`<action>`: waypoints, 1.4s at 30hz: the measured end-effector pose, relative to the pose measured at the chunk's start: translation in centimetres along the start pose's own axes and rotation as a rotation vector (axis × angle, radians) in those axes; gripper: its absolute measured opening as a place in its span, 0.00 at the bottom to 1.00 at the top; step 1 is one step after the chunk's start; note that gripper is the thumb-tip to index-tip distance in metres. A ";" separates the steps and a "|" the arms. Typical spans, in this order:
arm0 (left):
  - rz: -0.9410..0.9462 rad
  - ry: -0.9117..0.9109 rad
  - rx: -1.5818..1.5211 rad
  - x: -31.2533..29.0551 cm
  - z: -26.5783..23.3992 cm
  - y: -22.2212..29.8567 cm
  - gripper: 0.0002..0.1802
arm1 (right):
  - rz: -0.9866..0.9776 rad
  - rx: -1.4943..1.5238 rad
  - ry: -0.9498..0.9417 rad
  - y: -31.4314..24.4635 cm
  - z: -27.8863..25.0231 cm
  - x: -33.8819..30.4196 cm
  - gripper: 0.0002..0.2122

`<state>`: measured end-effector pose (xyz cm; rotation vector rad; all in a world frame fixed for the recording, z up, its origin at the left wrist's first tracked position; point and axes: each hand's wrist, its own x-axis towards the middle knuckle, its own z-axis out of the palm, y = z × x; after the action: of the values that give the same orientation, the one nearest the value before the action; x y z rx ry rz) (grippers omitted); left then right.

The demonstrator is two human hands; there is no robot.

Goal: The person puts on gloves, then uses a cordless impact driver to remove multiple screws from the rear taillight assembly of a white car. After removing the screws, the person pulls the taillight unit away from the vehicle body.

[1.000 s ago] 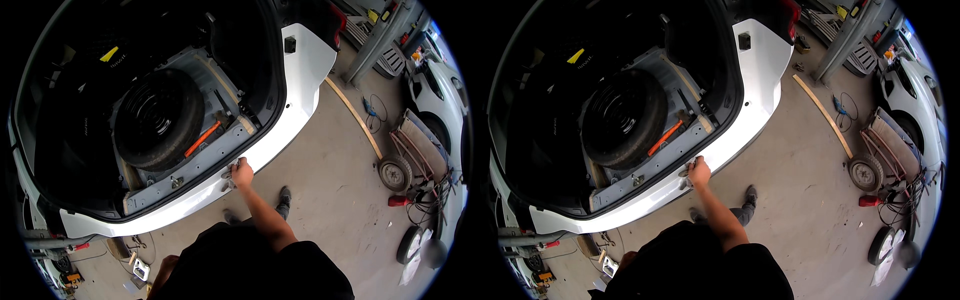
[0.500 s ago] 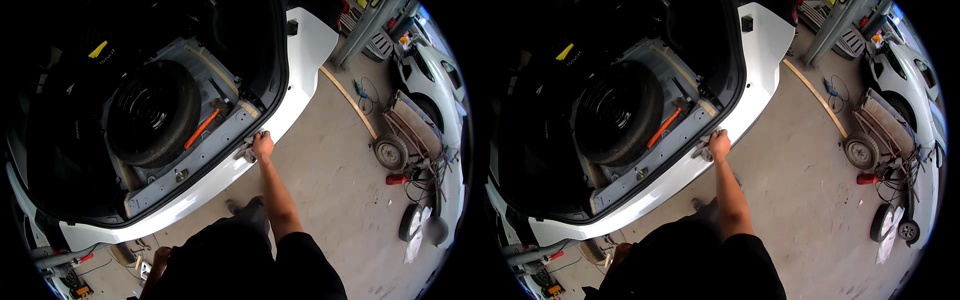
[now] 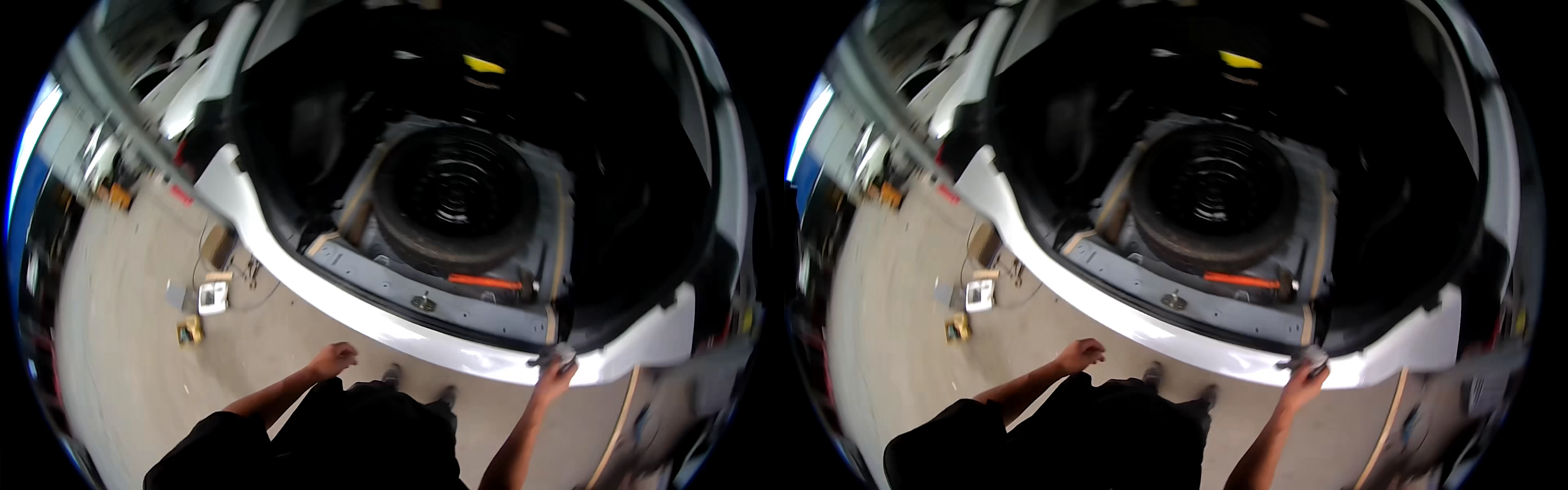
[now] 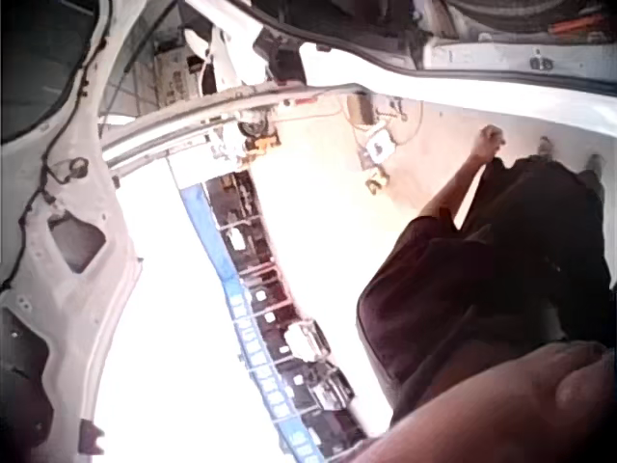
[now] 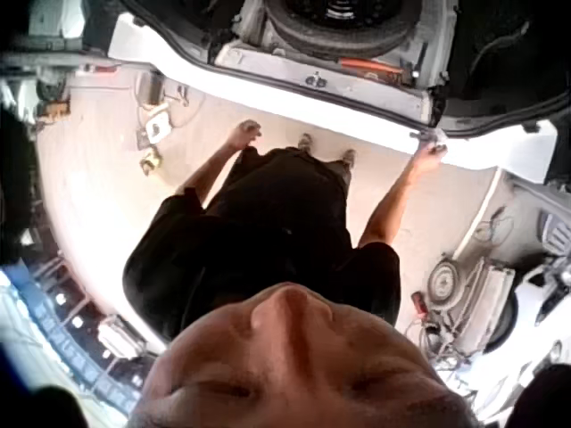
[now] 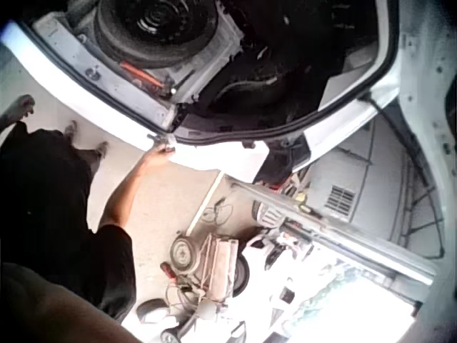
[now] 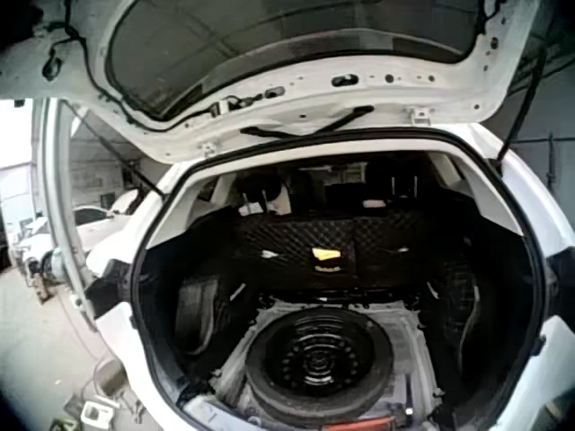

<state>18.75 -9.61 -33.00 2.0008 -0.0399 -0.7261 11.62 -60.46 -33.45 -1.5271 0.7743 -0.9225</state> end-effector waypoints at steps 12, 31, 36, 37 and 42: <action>0.180 0.394 -0.838 -12.8 6.2 10.4 0.21 | -0.274 0.207 -1.724 -14.8 14.9 -20.6 0.31; 0.388 0.793 -1.232 -31.2 -13.6 -14.8 0.20 | -0.293 -0.011 -2.062 -21.4 28.7 -56.9 0.13; 0.407 0.835 -1.638 -34.0 -19.9 -18.7 0.19 | 0.074 -0.018 -2.008 -18.9 34.4 -63.4 0.10; 0.433 0.829 -1.692 -34.1 -21.0 -19.7 0.20 | 0.090 -0.016 -2.014 -17.9 36.2 -64.3 0.10; 0.463 0.896 -1.739 -34.3 -28.2 -23.5 0.22 | 0.598 0.127 -2.032 -17.6 42.8 -73.0 0.10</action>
<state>-1.33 35.89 -25.72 0.4006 0.4756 0.4754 14.22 25.80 -28.63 -1.1979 -0.3843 1.0608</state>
